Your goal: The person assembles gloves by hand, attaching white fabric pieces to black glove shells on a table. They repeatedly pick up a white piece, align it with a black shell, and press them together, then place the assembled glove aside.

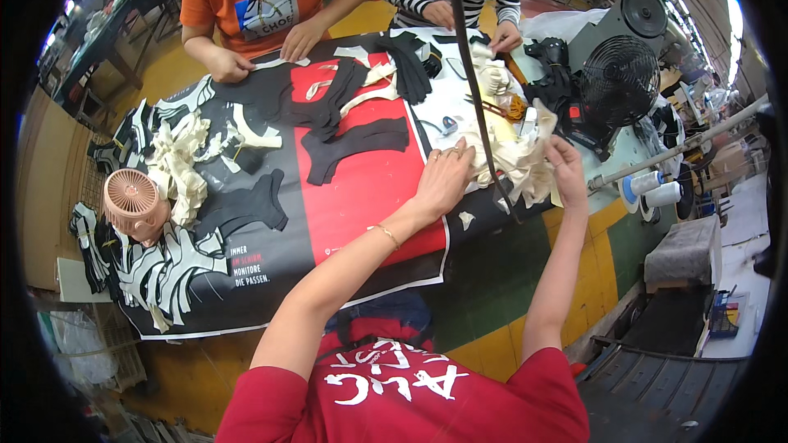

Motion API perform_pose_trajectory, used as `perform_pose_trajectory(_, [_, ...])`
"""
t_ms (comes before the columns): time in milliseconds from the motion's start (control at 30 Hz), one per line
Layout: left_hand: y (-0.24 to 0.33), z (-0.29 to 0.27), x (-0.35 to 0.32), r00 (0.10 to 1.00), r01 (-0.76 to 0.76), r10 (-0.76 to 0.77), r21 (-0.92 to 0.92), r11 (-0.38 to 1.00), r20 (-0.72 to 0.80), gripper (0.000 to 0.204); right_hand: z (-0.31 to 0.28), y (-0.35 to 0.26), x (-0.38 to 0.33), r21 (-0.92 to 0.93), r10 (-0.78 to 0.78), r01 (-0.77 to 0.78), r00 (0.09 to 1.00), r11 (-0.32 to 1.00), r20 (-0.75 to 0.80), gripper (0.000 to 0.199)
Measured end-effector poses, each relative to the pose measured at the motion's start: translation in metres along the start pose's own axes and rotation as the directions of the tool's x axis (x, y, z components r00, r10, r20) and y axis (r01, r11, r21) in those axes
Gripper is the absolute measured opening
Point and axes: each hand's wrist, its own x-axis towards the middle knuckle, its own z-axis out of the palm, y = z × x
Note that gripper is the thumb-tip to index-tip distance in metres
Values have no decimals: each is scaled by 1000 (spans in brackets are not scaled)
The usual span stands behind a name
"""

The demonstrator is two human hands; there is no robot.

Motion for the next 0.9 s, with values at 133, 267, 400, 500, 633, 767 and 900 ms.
perform_pose_trajectory(133, [7,-11,-1,989,-41,26,-102,994,-147,52,0,7,1,-19,6,-7,1000,1000,-28,13])
perform_pose_trajectory(267, [6,-16,19,952,-97,65,-94,991,-298,53,-5,10,10,23,-22,25,993,999,-119,16])
perform_pose_trajectory(400, [0,-17,50,962,-141,129,-31,990,-241,56,-4,12,20,68,-35,46,986,997,-164,19])
perform_pose_trajectory(500, [-6,-21,66,997,-80,78,-158,984,-15,30,1,13,24,82,-35,54,976,995,-214,18])
perform_pose_trajectory(633, [-14,-27,70,987,-36,4,-190,981,-164,25,-2,19,21,237,-94,222,886,946,-455,20])
perform_pose_trajectory(767, [-23,-27,68,941,112,-250,-487,866,-229,20,-39,25,16,608,108,512,705,606,-701,23])
perform_pose_trajectory(900, [-33,-27,66,871,212,-452,-687,695,-190,31,-67,25,16,371,73,592,464,716,-883,26])
